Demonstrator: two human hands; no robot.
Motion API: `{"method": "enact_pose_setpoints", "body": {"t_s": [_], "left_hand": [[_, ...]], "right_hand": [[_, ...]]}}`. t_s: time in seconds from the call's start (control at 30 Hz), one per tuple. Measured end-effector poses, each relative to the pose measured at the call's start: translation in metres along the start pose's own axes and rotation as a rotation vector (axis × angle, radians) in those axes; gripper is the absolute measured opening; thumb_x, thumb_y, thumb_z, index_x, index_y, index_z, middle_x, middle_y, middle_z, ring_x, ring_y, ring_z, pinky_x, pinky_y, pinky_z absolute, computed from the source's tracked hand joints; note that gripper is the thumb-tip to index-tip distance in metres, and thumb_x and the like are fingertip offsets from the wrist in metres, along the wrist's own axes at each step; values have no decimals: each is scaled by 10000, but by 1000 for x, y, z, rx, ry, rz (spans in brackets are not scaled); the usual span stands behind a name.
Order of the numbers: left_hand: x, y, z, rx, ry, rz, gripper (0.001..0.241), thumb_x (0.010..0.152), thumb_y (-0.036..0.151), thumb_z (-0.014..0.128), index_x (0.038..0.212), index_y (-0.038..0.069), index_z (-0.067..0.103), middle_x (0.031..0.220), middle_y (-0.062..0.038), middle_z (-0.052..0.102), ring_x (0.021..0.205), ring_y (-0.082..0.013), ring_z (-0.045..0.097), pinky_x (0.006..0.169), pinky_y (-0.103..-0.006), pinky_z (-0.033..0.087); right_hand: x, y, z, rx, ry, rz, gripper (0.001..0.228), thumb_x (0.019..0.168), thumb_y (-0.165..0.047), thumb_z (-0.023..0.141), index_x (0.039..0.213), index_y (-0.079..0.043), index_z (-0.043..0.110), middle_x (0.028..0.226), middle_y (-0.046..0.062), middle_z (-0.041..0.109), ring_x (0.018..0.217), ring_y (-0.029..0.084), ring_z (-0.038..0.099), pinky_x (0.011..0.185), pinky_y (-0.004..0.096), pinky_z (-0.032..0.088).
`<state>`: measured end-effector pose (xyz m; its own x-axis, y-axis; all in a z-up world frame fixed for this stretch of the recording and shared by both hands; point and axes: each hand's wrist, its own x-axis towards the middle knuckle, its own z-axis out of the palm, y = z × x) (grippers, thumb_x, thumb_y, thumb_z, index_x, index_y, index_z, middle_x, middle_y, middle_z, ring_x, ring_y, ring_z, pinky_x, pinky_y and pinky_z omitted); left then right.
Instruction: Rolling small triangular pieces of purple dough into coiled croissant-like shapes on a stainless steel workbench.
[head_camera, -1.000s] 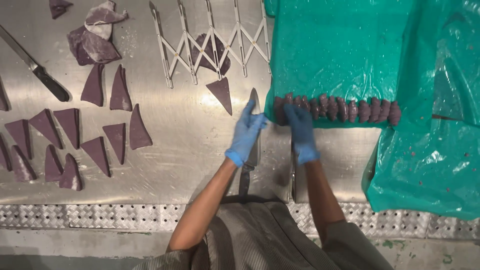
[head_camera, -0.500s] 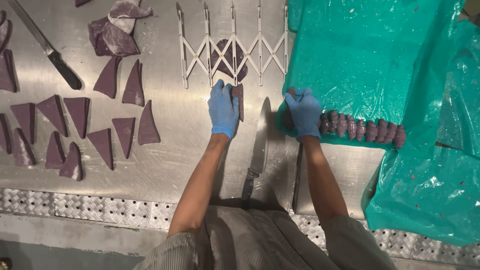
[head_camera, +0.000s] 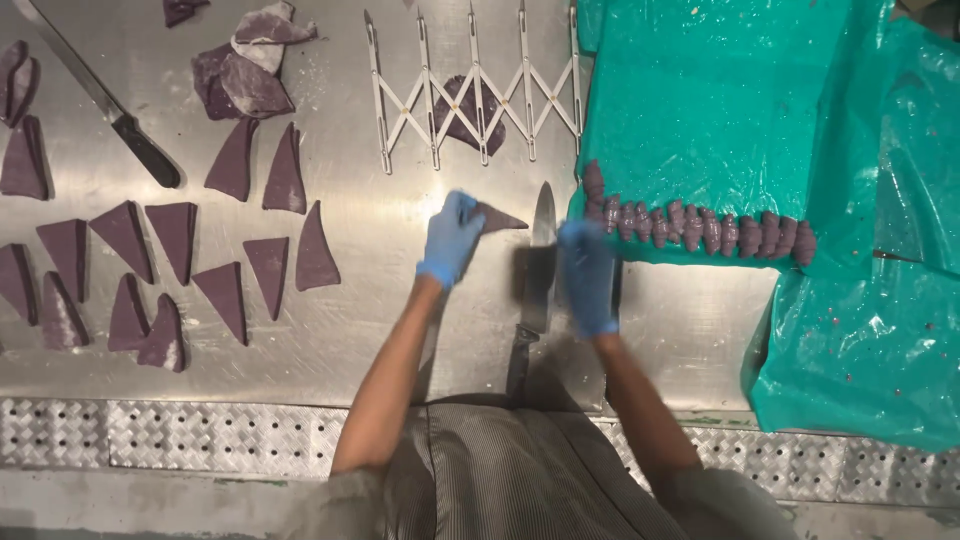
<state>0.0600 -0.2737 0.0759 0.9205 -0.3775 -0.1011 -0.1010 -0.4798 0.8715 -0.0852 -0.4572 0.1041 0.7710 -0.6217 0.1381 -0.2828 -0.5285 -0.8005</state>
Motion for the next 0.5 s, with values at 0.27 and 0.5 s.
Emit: {"method": "enact_pose_setpoints", "body": {"t_s": [0.27, 0.5], "left_hand": [[-120, 17, -55, -474, -31, -218, 416, 869, -74, 700, 1274, 11, 663, 984, -93, 621, 871, -119, 548, 781, -257, 520], [-140, 2, -117, -818, -300, -226, 529, 917, -76, 648, 1414, 50, 519, 1333, -72, 655, 1172, -162, 655, 958, -308, 591]], "right_hand": [[-93, -76, 67, 542, -299, 311, 306, 934, -130, 748, 1207, -4, 688, 1054, 53, 730, 883, 92, 657, 787, 252, 548], [-114, -118, 71, 732, -446, 451, 248, 950, -91, 698, 1170, 24, 705, 1049, 88, 746, 901, 159, 716, 797, 305, 605]]}}
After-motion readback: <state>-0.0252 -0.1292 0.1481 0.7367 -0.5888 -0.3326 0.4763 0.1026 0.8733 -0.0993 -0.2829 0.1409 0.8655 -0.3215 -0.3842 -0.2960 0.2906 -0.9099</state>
